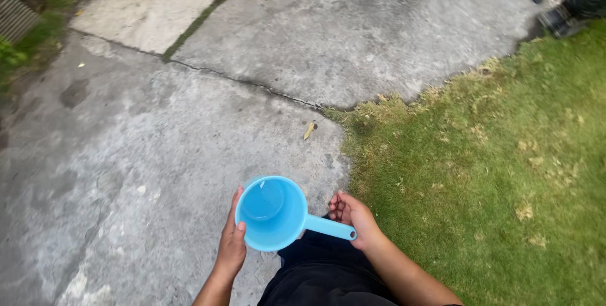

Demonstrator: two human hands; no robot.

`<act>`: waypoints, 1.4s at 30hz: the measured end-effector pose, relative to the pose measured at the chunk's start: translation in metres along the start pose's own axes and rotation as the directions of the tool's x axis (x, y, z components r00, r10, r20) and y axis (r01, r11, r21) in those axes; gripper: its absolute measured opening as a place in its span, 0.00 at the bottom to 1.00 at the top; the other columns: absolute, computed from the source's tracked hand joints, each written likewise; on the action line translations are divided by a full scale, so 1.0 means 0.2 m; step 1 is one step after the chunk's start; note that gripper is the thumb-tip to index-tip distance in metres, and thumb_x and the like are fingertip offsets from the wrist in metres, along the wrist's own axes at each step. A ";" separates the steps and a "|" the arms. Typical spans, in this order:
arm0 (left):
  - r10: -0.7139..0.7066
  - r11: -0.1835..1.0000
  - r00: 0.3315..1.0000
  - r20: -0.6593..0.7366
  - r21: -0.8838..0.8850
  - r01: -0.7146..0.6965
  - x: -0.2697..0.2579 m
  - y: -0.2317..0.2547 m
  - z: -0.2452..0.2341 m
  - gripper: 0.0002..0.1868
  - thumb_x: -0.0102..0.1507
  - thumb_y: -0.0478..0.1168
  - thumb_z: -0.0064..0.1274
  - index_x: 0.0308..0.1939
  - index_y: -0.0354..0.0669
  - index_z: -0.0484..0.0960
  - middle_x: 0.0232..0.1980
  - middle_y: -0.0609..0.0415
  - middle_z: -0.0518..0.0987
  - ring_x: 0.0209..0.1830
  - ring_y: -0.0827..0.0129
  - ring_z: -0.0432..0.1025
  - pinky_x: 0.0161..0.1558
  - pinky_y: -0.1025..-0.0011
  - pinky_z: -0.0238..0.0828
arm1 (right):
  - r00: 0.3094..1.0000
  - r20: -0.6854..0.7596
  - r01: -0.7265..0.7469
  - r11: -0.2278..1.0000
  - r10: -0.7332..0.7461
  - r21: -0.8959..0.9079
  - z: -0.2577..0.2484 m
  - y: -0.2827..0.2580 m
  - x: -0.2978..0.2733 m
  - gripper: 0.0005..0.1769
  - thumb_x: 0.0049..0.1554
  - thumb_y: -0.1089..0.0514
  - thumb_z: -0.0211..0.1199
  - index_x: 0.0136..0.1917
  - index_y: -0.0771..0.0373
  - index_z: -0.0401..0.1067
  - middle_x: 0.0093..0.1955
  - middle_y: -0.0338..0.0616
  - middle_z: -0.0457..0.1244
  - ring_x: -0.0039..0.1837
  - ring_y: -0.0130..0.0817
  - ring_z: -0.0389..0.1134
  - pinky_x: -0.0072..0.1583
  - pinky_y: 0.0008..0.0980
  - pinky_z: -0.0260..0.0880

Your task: The person holds a blue scoop, walks through an outdoor garden, and uses the scoop to water several plants and seedlings in pots and garden beds.

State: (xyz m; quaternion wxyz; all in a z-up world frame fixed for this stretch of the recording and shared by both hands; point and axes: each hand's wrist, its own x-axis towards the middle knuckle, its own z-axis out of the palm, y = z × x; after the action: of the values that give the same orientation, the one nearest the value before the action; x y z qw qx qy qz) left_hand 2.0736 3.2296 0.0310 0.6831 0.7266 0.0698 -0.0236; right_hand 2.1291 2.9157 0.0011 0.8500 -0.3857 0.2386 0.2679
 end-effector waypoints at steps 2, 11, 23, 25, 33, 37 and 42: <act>0.158 0.980 0.984 0.082 0.108 -0.166 0.22 -0.02 0.03 0.39 0.68 0.57 0.34 0.78 0.39 0.52 0.83 0.44 0.49 0.84 0.54 0.39 0.76 0.58 0.35 | 0.999 -0.039 -0.003 1.000 0.003 0.024 -0.06 -0.03 0.14 0.16 0.62 0.47 0.52 0.41 0.59 0.67 0.37 0.38 0.61 0.40 0.32 0.62 0.46 0.32 0.65; -0.005 0.991 0.974 0.226 0.131 -0.026 1.43 0.06 0.30 0.36 0.66 0.52 0.36 0.76 0.43 0.54 0.82 0.48 0.49 0.82 0.56 0.42 0.74 0.62 0.40 | 0.958 -0.287 0.056 0.976 0.006 0.210 -0.14 -0.56 0.93 0.13 0.62 0.50 0.54 0.40 0.59 0.66 0.35 0.39 0.62 0.39 0.34 0.61 0.47 0.33 0.66; 0.242 0.948 0.924 0.296 0.131 -0.290 2.65 0.53 0.16 0.41 0.67 0.61 0.36 0.77 0.37 0.55 0.82 0.42 0.51 0.84 0.51 0.43 0.77 0.57 0.37 | 0.971 -0.218 0.144 0.964 -0.095 0.223 0.41 -1.34 1.75 0.13 0.62 0.50 0.52 0.40 0.59 0.66 0.36 0.38 0.61 0.40 0.34 0.61 0.47 0.32 0.65; 0.160 0.980 0.937 0.310 0.067 -0.189 2.88 0.45 0.09 0.42 0.66 0.61 0.35 0.77 0.37 0.52 0.82 0.43 0.50 0.83 0.52 0.42 0.76 0.58 0.37 | 0.977 -0.196 0.124 0.971 -0.084 0.205 0.48 -1.41 1.95 0.13 0.62 0.50 0.52 0.41 0.59 0.68 0.37 0.37 0.61 0.40 0.33 0.62 0.46 0.31 0.64; 0.028 0.999 0.936 0.352 -0.049 -0.012 3.98 0.53 -0.19 0.42 0.65 0.58 0.34 0.78 0.41 0.47 0.83 0.47 0.46 0.83 0.56 0.40 0.75 0.60 0.38 | 0.929 -0.354 0.223 0.928 -0.109 0.298 1.00 -1.77 2.81 0.12 0.62 0.51 0.53 0.41 0.58 0.67 0.37 0.38 0.61 0.40 0.33 0.62 0.46 0.32 0.65; 0.041 0.999 0.895 0.443 0.008 -0.050 4.52 0.74 -0.35 0.41 0.65 0.58 0.31 0.78 0.41 0.49 0.81 0.45 0.51 0.82 0.54 0.44 0.75 0.59 0.40 | 0.962 -0.237 0.190 0.955 -0.135 0.227 1.33 -2.01 3.01 0.16 0.62 0.46 0.51 0.42 0.59 0.68 0.37 0.37 0.62 0.41 0.31 0.62 0.46 0.30 0.66; 0.027 0.996 0.866 0.499 0.061 -0.067 5.07 0.80 -0.25 0.40 0.66 0.57 0.30 0.78 0.42 0.50 0.81 0.46 0.51 0.82 0.56 0.43 0.75 0.60 0.38 | 0.953 -0.267 0.220 0.937 -0.146 0.273 1.43 -2.28 3.32 0.21 0.62 0.41 0.51 0.43 0.60 0.69 0.37 0.38 0.62 0.41 0.31 0.63 0.46 0.30 0.67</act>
State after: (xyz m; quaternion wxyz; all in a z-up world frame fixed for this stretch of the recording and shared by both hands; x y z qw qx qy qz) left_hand 3.0948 3.3405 0.0605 0.6500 0.7230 -0.1272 -0.1961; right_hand 2.9702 3.0660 0.0037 0.8843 -0.3030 0.3412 0.0988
